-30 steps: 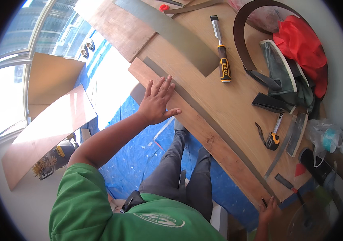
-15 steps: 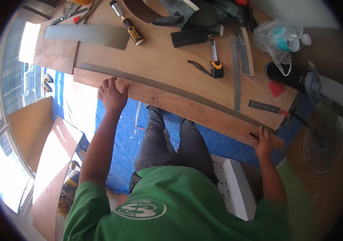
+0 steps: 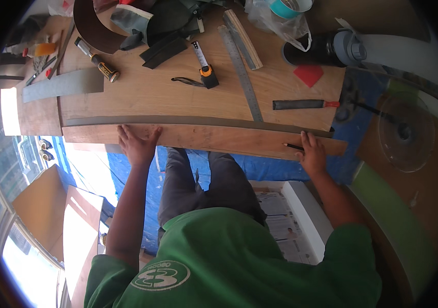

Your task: The person measures a wooden board with a tape measure and marks it with a pencil. They then pick up a long thin wooden strip, place it on the board, and trace along its edge to create a curved line.

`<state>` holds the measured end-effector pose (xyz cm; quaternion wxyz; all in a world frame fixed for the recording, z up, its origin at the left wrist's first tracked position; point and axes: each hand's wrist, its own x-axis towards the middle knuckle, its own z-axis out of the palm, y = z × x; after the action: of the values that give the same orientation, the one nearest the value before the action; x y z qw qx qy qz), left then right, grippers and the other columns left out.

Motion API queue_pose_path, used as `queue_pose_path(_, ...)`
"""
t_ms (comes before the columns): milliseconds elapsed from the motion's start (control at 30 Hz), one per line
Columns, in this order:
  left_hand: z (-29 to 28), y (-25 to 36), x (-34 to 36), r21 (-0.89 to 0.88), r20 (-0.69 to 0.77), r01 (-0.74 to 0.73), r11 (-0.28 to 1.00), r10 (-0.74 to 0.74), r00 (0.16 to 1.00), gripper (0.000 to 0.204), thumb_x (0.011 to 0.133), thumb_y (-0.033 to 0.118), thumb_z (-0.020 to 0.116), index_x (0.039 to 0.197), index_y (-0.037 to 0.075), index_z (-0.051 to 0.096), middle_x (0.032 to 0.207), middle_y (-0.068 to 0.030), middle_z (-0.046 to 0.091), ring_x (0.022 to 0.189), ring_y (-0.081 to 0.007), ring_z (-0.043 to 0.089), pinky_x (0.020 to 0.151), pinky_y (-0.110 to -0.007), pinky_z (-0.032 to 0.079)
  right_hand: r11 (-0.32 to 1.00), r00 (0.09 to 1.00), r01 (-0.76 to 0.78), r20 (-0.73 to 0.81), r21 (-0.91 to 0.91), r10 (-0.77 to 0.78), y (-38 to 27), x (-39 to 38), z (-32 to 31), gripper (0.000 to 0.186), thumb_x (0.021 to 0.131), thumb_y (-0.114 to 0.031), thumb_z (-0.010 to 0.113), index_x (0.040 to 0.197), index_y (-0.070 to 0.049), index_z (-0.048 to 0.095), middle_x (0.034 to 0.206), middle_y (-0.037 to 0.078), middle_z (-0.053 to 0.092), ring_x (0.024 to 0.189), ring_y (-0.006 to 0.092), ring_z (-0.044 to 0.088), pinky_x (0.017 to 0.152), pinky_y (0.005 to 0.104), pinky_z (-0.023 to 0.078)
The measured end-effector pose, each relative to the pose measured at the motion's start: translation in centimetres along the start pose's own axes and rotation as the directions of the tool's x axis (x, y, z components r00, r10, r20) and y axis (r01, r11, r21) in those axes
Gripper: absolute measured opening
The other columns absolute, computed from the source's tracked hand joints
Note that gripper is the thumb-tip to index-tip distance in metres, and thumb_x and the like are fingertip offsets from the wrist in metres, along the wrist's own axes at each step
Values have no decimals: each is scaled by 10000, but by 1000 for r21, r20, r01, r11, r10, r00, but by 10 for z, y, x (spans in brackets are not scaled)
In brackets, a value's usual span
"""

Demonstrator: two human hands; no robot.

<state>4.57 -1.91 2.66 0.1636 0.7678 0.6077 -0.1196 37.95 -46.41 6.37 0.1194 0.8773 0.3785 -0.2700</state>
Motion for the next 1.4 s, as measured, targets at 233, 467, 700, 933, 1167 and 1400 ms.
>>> queue_pose_path(233, -2, 1, -5, 44, -63, -131, 990, 134, 989, 1287, 758, 697, 842, 1629, -69, 284, 1706, -295, 246, 1600, -445, 216, 1296, -559, 209, 1000, 1000, 12, -8, 12, -12, 2, 1, 1, 870, 838, -236, 864, 1594, -107, 453, 1515, 165, 498, 1308, 381, 550, 1108, 496, 463)
queue_pose_path(467, -13, 20, -20, 117, 154, -672, 732, 655, 740, 1045, 743, 572, 887, 1608, 177, 452, 1697, -110, 372, 1606, -345, 267, 1310, -607, 131, 999, 998, 35, -43, 31, -34, 3, -1, 0, 886, 798, -225, 880, 1577, -95, 477, 1492, 169, 519, 1278, 392, 570, 1091, 497, 474)
queue_pose_path(700, -1, 9, -12, 127, 132, -754, 645, 742, 657, 990, 739, 556, 885, 1572, 182, 501, 1672, -122, 418, 1579, -314, 345, 1309, -587, 155, 998, 995, 59, -80, 19, -58, 4, -1, -1, 894, 775, -208, 887, 1566, -105, 483, 1478, 164, 528, 1259, 393, 579, 1079, 497, 482)
queue_pose_path(933, 5, 5, -11, 138, 121, -771, 622, 761, 637, 989, 758, 596, 850, 1576, 161, 501, 1693, -129, 396, 1586, -319, 336, 1305, -590, 174, 998, 995, 58, -76, 9, -57, 5, -3, 0, 899, 777, -214, 887, 1570, -117, 475, 1486, 160, 522, 1266, 392, 572, 1075, 495, 481)
queue_pose_path(1167, 6, 5, -12, 151, 115, -769, 622, 761, 638, 994, 758, 610, 839, 1574, 151, 505, 1693, -128, 400, 1590, -318, 329, 1309, -581, 169, 998, 996, 60, -65, -4, -60, 7, -2, 2, 880, 807, -248, 865, 1579, -126, 459, 1492, 156, 522, 1260, 384, 576, 1052, 504, 481)
queue_pose_path(1400, 6, 5, -11, 150, 131, -765, 626, 754, 643, 994, 769, 619, 826, 1579, 147, 499, 1696, -131, 395, 1595, -320, 321, 1312, -581, 161, 997, 994, 75, -81, -15, -76, 7, -2, 3, 876, 809, -255, 862, 1577, -125, 462, 1490, 152, 524, 1241, 372, 581, 1033, 499, 486)
